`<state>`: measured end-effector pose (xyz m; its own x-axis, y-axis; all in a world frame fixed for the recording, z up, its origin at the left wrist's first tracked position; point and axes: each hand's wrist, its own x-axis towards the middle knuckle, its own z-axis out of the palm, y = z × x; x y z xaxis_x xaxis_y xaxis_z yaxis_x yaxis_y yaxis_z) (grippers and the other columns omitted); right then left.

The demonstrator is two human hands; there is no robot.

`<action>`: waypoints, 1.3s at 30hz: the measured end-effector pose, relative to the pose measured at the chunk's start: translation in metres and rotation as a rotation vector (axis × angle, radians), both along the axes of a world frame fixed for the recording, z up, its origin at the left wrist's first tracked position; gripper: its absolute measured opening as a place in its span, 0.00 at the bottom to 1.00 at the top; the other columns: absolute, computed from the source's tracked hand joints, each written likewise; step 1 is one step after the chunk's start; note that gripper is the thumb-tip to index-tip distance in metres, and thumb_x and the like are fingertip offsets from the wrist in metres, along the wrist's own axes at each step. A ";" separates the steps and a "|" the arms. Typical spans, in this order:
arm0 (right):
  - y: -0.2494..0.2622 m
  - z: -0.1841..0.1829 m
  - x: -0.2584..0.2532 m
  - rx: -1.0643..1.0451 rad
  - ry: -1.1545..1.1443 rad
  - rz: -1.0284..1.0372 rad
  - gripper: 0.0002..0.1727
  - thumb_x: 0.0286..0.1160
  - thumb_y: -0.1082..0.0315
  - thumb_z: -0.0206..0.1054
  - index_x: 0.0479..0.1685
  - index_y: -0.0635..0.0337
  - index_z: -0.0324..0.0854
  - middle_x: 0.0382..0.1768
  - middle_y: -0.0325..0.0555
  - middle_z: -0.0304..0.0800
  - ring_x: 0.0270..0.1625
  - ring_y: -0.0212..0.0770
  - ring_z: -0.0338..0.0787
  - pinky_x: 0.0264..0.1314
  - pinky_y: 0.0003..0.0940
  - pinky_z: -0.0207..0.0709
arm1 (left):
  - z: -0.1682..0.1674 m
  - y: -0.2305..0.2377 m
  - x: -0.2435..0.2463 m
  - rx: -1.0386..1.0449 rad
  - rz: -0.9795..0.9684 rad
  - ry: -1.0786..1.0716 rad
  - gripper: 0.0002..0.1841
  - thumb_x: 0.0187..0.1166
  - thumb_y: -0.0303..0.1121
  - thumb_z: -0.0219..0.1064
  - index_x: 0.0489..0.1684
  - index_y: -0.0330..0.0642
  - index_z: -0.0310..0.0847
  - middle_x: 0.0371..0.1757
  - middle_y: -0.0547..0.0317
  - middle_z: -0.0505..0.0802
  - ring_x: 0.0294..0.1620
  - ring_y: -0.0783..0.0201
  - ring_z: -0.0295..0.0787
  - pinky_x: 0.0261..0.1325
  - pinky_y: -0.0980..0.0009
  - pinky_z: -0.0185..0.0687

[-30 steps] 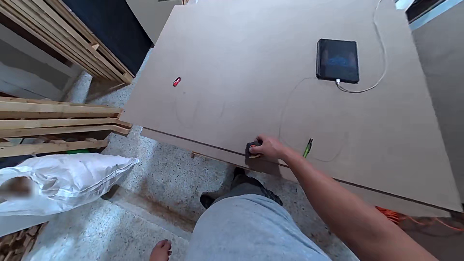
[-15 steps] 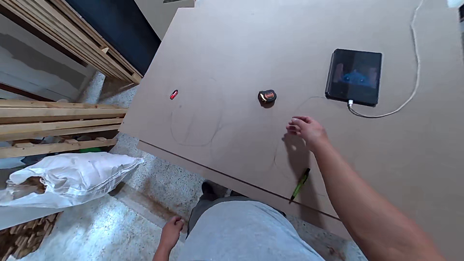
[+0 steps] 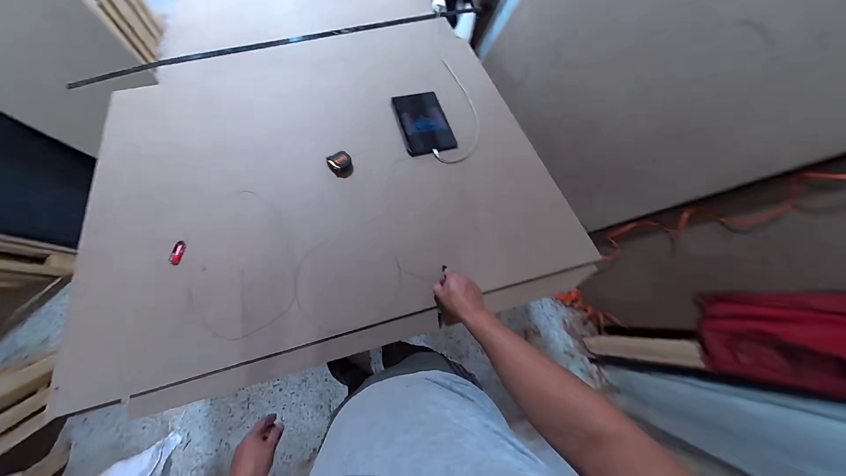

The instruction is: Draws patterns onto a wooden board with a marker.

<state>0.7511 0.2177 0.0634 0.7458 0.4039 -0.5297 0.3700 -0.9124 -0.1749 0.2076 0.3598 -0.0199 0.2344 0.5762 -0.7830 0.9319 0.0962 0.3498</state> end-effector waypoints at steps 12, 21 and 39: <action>-0.043 0.014 -0.006 0.443 0.336 0.039 0.32 0.71 0.58 0.73 0.79 0.43 0.74 0.48 0.39 0.93 0.44 0.42 0.93 0.50 0.53 0.89 | 0.073 -0.016 0.198 -0.132 -0.054 -0.454 0.17 0.83 0.44 0.69 0.64 0.47 0.87 0.51 0.61 0.97 0.51 0.64 0.96 0.58 0.60 0.95; -0.095 0.041 0.031 0.712 0.780 0.452 0.15 0.79 0.53 0.71 0.61 0.41 0.89 0.49 0.27 0.96 0.50 0.26 0.93 0.59 0.35 0.88 | 0.098 -0.144 0.366 -0.435 0.129 -0.990 0.34 0.87 0.57 0.59 0.82 0.37 0.73 0.50 0.43 0.94 0.43 0.55 0.91 0.52 0.58 0.89; -0.119 0.028 0.104 0.641 0.783 0.395 0.18 0.76 0.39 0.70 0.47 0.40 0.89 0.33 0.28 0.92 0.34 0.28 0.91 0.43 0.36 0.88 | 0.111 -0.135 0.410 -0.350 0.412 -1.147 0.33 0.96 0.49 0.44 0.52 0.25 0.88 0.37 0.35 0.94 0.33 0.53 0.93 0.44 0.59 0.92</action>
